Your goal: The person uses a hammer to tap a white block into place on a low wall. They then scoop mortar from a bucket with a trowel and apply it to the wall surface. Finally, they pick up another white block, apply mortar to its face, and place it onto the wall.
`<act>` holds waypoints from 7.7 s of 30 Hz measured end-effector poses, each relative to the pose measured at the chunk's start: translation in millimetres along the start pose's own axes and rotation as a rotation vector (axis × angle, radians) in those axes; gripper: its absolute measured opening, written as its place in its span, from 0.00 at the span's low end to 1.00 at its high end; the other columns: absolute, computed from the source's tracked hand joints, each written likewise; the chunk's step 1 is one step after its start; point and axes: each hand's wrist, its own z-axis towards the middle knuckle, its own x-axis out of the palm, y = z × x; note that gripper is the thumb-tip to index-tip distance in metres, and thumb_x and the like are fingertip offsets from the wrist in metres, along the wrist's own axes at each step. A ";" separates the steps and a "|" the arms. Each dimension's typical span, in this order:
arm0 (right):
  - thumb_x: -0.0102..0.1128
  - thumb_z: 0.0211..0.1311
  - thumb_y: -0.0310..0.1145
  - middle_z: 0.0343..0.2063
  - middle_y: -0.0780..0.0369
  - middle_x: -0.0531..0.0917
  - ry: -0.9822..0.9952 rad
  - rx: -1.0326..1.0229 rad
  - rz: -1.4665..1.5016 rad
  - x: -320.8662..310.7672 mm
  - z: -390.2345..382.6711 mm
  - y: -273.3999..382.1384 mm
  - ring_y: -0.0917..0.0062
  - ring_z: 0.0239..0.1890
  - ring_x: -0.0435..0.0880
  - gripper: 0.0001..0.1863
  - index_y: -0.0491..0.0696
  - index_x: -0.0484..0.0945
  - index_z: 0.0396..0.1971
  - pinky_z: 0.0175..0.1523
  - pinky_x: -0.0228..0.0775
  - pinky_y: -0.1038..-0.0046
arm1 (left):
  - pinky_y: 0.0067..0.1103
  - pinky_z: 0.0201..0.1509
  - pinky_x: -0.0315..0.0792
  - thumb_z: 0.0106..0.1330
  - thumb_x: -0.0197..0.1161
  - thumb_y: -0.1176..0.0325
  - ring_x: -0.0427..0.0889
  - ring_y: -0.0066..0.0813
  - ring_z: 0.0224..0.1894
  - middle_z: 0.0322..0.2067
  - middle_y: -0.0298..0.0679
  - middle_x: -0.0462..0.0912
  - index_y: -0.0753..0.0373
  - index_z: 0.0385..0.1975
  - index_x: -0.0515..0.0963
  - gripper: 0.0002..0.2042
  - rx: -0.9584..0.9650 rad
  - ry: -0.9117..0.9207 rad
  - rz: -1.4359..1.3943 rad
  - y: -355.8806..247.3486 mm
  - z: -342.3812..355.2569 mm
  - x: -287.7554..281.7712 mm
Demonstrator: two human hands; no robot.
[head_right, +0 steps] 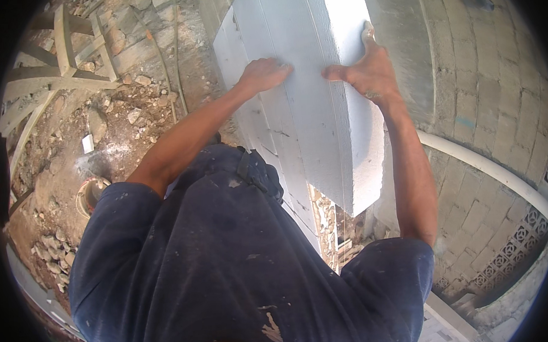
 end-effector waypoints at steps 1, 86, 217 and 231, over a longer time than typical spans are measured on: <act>0.74 0.22 0.38 0.39 0.40 0.80 -0.009 -0.005 -0.004 1.4 -0.5 -2.9 0.57 0.39 0.84 0.60 0.23 0.54 0.59 0.52 0.75 0.69 | 0.37 0.52 0.69 0.61 0.44 0.45 0.77 0.53 0.48 0.43 0.56 0.79 0.69 0.41 0.78 0.30 -0.011 -0.005 0.010 -0.7 -1.4 0.4; 0.60 0.52 0.27 0.24 0.64 0.80 0.325 0.270 1.006 305.1 527.0 317.8 0.79 0.19 0.76 0.07 0.43 0.80 0.32 0.25 0.69 0.77 | 0.23 0.35 0.78 0.53 0.70 0.69 0.83 0.27 0.28 0.32 0.47 0.83 0.70 0.44 0.77 0.19 -0.509 -1.201 -0.659 370.9 -18.2 -427.6; 0.58 0.55 0.33 0.34 0.55 0.79 1.196 -2.355 0.120 -21.7 2469.0 2083.4 0.60 0.41 0.76 0.12 0.43 0.77 0.38 0.50 0.66 0.62 | 0.52 0.69 0.41 0.63 0.58 0.52 0.44 0.53 0.71 0.69 0.54 0.44 0.61 0.63 0.63 0.31 -2.043 -2.196 -0.641 451.1 1374.5 -2659.2; 0.60 0.51 0.50 0.64 0.42 0.53 0.594 -2.394 -0.456 -7.7 2463.1 1939.9 0.49 0.68 0.48 0.46 0.37 0.56 0.64 0.68 0.38 0.49 | 0.37 0.61 0.65 0.62 0.55 0.46 0.72 0.48 0.57 0.55 0.50 0.74 0.58 0.53 0.75 0.26 -1.448 -1.932 -2.252 478.7 1508.0 -2352.9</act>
